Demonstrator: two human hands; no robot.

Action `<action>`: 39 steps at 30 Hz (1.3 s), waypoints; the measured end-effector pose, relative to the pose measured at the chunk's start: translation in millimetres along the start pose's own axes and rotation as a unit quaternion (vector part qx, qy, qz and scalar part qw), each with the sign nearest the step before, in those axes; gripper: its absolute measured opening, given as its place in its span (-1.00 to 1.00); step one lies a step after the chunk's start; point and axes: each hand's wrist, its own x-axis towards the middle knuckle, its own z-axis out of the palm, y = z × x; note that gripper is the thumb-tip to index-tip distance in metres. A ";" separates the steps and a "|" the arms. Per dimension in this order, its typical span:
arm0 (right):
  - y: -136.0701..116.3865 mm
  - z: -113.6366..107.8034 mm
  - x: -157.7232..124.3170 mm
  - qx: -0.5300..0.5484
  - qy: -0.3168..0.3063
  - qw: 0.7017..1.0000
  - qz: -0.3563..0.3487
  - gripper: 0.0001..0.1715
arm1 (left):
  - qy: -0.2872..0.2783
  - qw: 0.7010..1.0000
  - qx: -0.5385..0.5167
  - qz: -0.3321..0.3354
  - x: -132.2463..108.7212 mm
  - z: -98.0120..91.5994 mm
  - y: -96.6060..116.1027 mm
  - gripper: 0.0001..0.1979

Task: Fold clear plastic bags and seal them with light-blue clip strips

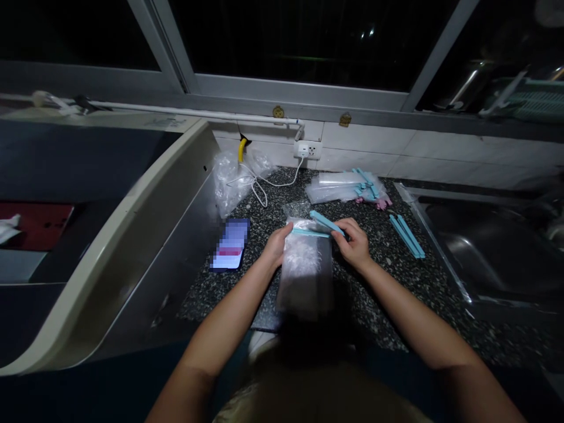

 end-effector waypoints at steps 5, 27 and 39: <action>3.7 -4.6 2.3 0.016 0.032 0.998 0.057 -0.84 | 0.018 1.000 -0.012 -0.005 -2.6 2.2 3.9 -0.78; 7.4 -15.4 2.5 0.126 0.087 0.970 0.186 -0.71 | 0.041 0.997 -0.055 -0.043 1.3 -2.7 9.4 -0.76; 10.4 -22.5 -1.1 0.185 0.116 0.941 0.257 -0.66 | 0.058 0.993 -0.079 -0.068 -5.7 7.5 18.6 -0.71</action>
